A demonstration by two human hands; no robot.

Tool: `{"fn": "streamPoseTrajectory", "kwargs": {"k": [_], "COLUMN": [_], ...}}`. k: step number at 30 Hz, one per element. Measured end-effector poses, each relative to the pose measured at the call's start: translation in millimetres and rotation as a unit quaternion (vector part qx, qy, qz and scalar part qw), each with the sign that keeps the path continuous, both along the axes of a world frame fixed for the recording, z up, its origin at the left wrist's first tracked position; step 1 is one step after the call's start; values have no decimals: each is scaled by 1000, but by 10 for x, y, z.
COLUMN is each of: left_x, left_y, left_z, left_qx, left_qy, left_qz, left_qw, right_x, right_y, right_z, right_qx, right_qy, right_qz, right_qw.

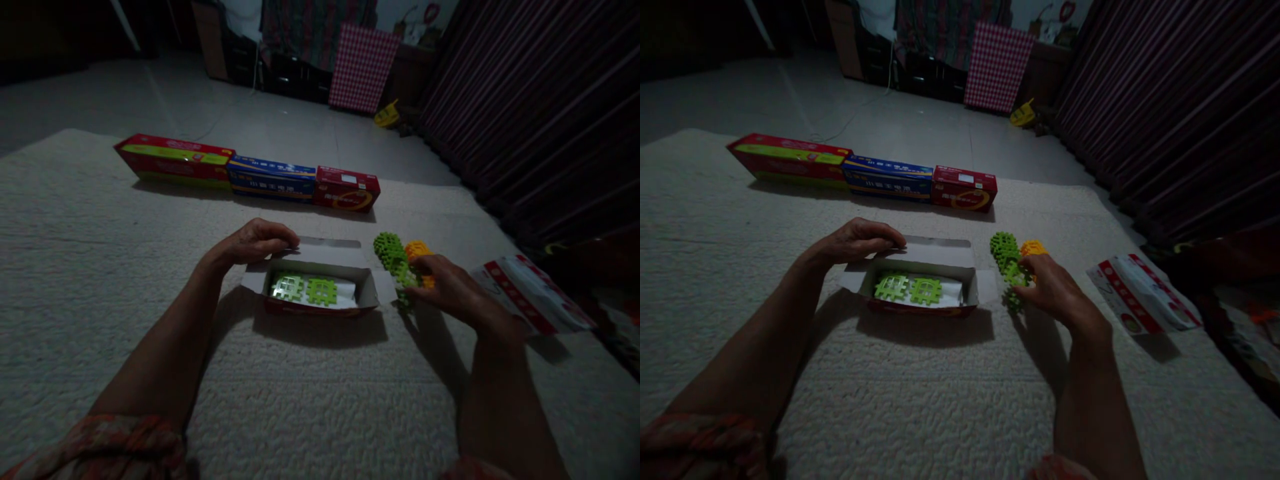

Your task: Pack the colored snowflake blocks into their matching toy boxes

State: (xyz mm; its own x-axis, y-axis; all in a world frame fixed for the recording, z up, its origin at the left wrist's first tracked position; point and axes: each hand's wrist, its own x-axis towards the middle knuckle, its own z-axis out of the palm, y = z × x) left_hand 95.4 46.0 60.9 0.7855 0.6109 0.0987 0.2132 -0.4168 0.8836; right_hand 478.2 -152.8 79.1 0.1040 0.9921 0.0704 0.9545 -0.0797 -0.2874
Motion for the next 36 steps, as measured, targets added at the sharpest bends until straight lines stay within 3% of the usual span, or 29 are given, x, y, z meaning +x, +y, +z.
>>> {"fn": "streamPoseTrajectory", "kwargs": {"k": [3,6,11,15,28,32,36], "left_x": [-1,1,-1,-4,5,10,11], "left_y": [17,34,67,85,48,49,53], "left_z": [-14,-45,-118,-132,-63,-68,-90], "left_qx": [-5,-23,-31,-6,22,21,6], "left_qy": [-17,-43,-64,-64,-46,-46,-43], "left_qz": [-7,-14,-23,-26,-26,-29,-25], "left_qw": [1000,999,997,998,998,998,999], "right_x": [-175,-605,-1372,-1692,-1836,-1661,-1401], "right_y": [4,78,289,446,553,495,392], "right_z": [169,314,345,233,174,218,266], "right_qx": [76,100,77,32,34,52,16], "right_qy": [9,41,86,90,88,95,90], "right_qz": [49,130,255,281,298,298,286], "right_qw": [996,986,960,955,950,948,954]}}
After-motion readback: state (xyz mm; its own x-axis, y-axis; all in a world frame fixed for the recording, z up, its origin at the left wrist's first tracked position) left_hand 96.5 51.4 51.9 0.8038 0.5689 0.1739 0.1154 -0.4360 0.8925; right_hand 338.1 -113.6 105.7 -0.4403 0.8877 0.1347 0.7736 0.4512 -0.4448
